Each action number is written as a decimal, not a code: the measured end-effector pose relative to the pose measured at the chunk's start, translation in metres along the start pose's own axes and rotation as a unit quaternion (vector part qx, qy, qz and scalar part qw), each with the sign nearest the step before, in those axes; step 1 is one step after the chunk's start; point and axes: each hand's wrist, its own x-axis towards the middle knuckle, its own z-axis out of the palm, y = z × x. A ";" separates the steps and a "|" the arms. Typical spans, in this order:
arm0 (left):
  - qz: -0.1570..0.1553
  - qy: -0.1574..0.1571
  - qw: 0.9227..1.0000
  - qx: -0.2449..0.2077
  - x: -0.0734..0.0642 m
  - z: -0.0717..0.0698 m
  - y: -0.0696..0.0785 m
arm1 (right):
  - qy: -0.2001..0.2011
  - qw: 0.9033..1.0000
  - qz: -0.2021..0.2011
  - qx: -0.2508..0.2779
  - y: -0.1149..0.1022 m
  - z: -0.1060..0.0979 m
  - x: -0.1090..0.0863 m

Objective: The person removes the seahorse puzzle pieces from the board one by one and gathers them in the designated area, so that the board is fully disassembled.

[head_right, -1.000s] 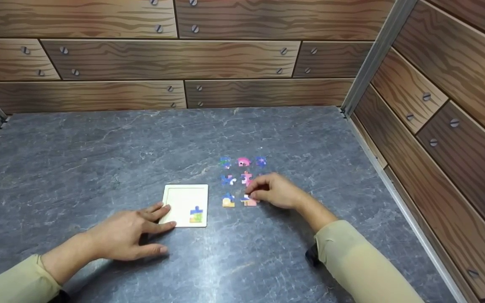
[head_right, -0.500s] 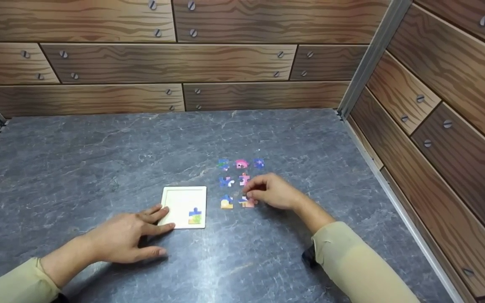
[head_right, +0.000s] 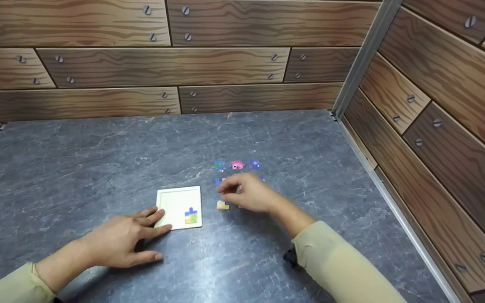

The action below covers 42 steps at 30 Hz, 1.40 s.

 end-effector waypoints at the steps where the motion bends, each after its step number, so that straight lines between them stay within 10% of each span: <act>1: 0.001 0.002 1.000 0.000 0.000 0.000 0.000 | 0.001 1.000 -0.005 0.000 -0.002 0.004 0.002; 22: 0.004 0.020 1.000 -0.014 0.001 0.001 0.001 | -0.047 0.995 -0.087 -0.033 -0.019 0.053 0.034; 42: 0.001 0.008 1.000 -0.021 0.001 0.000 0.000 | -0.089 0.991 -0.074 -0.070 -0.017 0.056 0.038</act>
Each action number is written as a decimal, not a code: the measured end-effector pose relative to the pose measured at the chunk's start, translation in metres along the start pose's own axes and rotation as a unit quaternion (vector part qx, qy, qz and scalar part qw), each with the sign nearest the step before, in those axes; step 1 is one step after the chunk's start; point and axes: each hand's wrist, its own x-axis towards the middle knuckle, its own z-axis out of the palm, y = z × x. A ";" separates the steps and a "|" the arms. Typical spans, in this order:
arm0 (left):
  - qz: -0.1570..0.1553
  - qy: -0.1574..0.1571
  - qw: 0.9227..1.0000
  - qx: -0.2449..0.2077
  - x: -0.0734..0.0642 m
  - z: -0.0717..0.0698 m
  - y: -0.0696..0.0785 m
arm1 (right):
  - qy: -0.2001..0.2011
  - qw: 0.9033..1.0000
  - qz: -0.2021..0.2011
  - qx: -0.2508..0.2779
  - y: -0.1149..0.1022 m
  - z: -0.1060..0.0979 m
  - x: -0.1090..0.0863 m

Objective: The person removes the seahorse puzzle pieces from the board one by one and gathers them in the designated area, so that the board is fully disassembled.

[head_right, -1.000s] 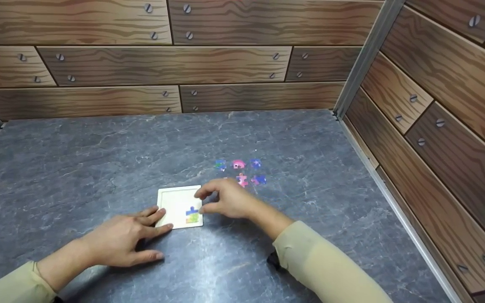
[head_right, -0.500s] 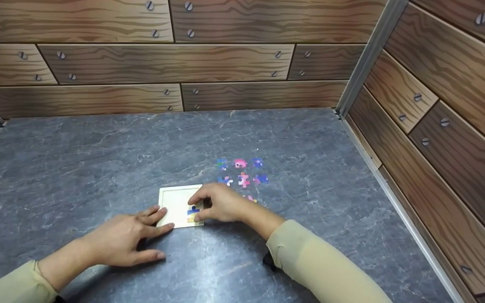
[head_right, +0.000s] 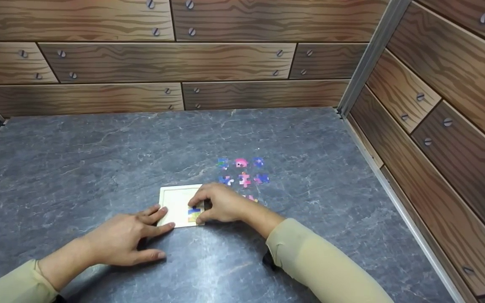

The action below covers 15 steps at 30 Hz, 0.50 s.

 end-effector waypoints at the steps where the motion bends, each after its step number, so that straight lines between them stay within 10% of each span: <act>1: 0.001 0.001 1.000 0.001 0.000 0.000 0.000 | -0.001 1.000 0.001 -0.001 0.000 0.000 0.000; 15: -0.005 -0.007 1.000 -0.004 0.000 0.002 -0.002 | -0.002 1.000 -0.001 -0.006 0.000 0.002 0.002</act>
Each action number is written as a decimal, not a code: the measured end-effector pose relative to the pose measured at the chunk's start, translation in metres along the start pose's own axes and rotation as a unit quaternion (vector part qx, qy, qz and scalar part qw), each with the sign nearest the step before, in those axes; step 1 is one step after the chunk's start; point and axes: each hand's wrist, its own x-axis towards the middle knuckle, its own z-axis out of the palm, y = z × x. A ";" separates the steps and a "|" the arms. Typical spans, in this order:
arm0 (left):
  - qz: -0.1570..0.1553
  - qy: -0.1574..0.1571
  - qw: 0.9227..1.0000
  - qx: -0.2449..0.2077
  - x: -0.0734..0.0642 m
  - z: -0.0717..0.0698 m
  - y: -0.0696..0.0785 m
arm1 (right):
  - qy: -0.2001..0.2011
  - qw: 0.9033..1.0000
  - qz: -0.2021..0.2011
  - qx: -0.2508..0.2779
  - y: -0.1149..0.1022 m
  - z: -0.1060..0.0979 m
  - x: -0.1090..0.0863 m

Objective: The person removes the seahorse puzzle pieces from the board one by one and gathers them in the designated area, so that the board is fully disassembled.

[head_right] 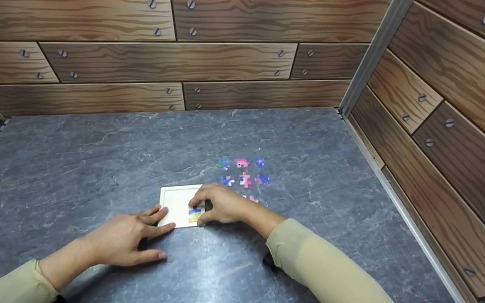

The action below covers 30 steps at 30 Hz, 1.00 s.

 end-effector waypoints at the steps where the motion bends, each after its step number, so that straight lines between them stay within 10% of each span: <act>1: 0.000 0.000 1.000 0.001 0.000 0.000 0.000 | 0.000 1.000 0.001 -0.001 0.000 0.000 0.000; 30: 0.004 0.010 1.000 0.004 0.000 0.001 0.000 | -0.008 1.000 -0.010 -0.016 0.001 -0.001 0.001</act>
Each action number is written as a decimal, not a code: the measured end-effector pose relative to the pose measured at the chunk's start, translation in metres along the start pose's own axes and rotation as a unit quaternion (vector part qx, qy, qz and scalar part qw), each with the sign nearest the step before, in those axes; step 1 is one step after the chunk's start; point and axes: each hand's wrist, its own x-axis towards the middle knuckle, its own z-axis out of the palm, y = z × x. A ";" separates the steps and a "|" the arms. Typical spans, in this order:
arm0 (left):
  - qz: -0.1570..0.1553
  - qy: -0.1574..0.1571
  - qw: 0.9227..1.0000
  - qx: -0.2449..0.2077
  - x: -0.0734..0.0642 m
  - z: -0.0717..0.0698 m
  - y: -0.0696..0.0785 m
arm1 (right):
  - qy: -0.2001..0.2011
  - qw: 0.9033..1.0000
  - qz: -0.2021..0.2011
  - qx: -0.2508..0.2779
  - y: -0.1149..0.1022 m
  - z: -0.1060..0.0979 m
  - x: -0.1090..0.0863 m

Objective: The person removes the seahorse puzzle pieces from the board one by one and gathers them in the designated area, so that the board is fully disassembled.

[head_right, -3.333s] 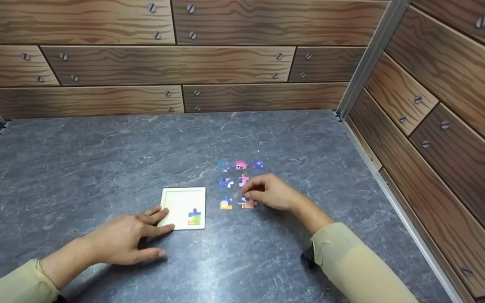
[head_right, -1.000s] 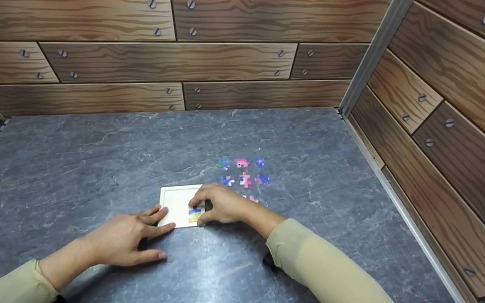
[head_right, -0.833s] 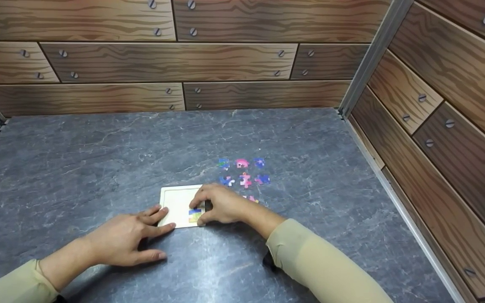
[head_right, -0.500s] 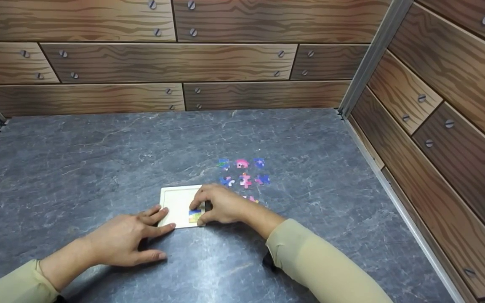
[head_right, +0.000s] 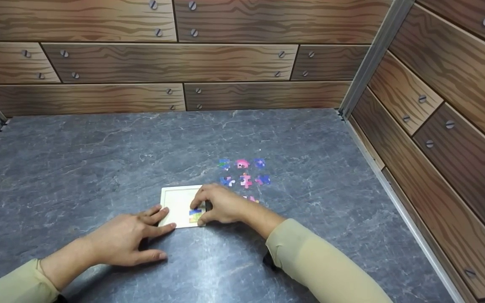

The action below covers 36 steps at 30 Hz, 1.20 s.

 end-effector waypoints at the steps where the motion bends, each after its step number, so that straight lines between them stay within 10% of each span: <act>1: 0.000 -0.001 1.000 0.000 0.000 0.000 0.000 | 0.000 1.000 0.002 0.000 0.000 0.000 0.000; 36: -0.001 0.004 1.000 0.000 0.000 0.000 0.001 | 0.024 0.999 0.003 -0.021 -0.004 0.002 0.001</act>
